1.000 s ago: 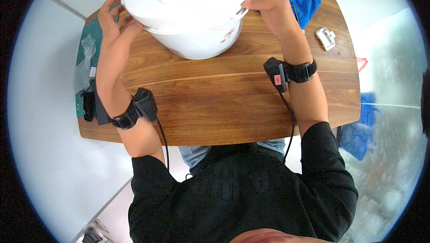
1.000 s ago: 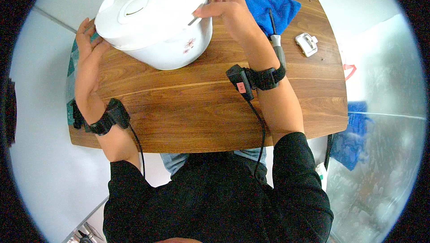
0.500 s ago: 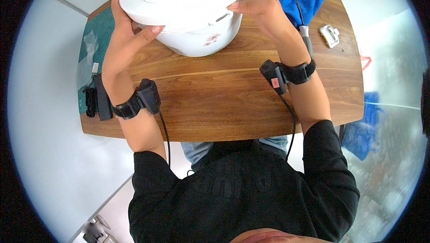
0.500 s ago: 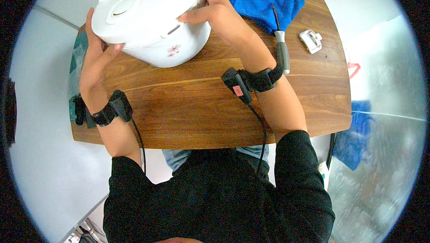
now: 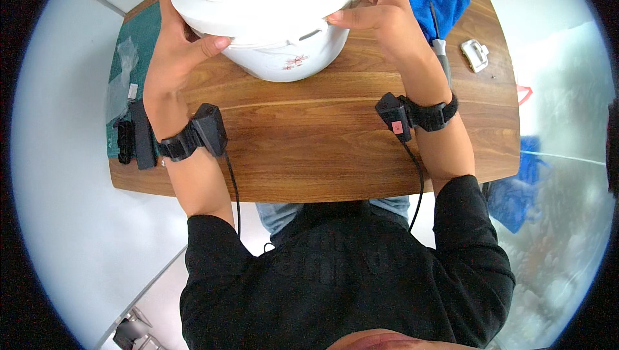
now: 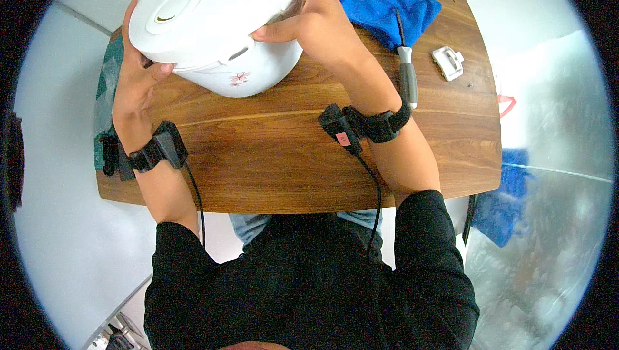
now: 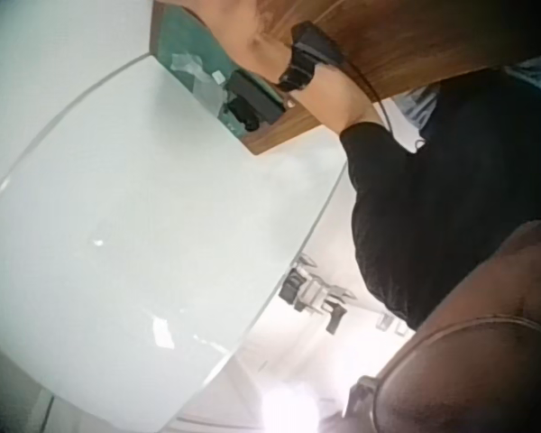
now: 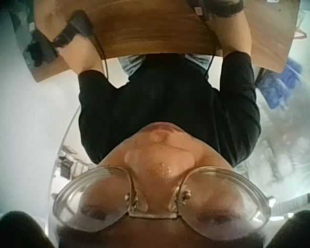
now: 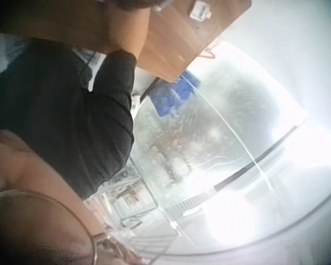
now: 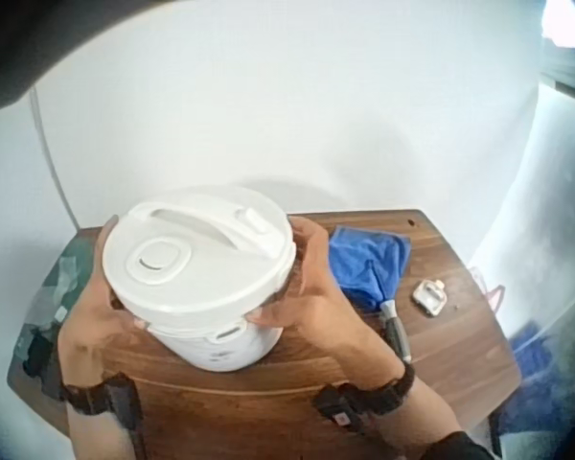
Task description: The person removes the lid of a white rice cooker, then uses a screwdriver to remove several screws from the lid. After removing the screws, the person wipes the inner rim of the cooker with a blue cloth.
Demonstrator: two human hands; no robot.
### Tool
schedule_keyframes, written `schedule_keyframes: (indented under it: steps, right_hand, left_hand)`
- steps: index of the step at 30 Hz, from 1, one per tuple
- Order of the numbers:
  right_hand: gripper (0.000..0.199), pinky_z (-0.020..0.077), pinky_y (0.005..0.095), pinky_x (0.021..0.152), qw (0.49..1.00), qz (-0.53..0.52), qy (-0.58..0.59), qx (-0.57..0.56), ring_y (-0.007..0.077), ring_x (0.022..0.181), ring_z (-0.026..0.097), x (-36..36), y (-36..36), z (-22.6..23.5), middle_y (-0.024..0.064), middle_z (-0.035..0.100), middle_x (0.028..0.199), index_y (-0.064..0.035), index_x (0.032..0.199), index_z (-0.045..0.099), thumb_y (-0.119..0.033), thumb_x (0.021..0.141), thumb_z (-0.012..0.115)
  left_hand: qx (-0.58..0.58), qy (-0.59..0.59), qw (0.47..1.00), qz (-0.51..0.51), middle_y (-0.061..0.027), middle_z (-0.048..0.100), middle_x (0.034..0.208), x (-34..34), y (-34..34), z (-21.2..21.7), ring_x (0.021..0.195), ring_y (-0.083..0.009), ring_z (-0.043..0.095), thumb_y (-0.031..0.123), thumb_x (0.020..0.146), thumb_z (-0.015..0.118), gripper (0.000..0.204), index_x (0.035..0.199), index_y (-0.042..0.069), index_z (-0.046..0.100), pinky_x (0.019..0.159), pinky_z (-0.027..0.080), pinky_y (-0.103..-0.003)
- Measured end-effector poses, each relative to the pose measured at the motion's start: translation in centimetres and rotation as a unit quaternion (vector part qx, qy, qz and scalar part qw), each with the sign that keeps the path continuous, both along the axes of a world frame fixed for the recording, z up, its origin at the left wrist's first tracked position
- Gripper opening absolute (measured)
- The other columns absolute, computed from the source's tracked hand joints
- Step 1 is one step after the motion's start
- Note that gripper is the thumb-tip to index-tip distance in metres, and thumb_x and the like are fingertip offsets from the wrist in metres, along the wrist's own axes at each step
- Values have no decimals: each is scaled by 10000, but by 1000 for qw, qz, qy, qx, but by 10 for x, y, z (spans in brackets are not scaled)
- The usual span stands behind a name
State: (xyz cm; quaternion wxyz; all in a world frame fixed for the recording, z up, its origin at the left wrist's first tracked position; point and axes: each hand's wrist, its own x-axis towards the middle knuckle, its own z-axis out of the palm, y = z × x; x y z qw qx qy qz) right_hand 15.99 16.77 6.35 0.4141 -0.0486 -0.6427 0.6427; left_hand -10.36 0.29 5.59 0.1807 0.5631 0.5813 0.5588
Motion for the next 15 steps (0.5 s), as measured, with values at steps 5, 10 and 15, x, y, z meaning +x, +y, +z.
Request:
schedule_keyframes:
  steps: [5,10,15]
  right_hand:
    - [1160,192,487,1242,998,-1,-64,10,343,1451,295,8,10,0,221,317,1499,-4,1514,130,-10,626,876]
    - [1271,196,456,1246,997,31,-55,49,329,1501,243,8,21,-6,238,256,1596,18,1595,39,-99,682,915]
    - [1326,191,443,1252,990,5,-105,97,322,1527,224,12,26,-11,243,253,1634,51,1614,18,-198,703,950]
  left_hand:
    - [6,1,1000,-11,-174,424,1567,-2,-1,0,1480,-340,378,389,622,954,1330,1644,82,160,1226,289,-463]
    - [7,-14,1000,-13,-171,438,1561,6,2,4,1474,-336,393,401,614,959,1328,1645,120,172,1219,321,-466]
    - [33,11,999,4,-163,454,1543,5,7,1,1469,-326,401,446,540,988,1368,1631,135,223,1219,328,-460]
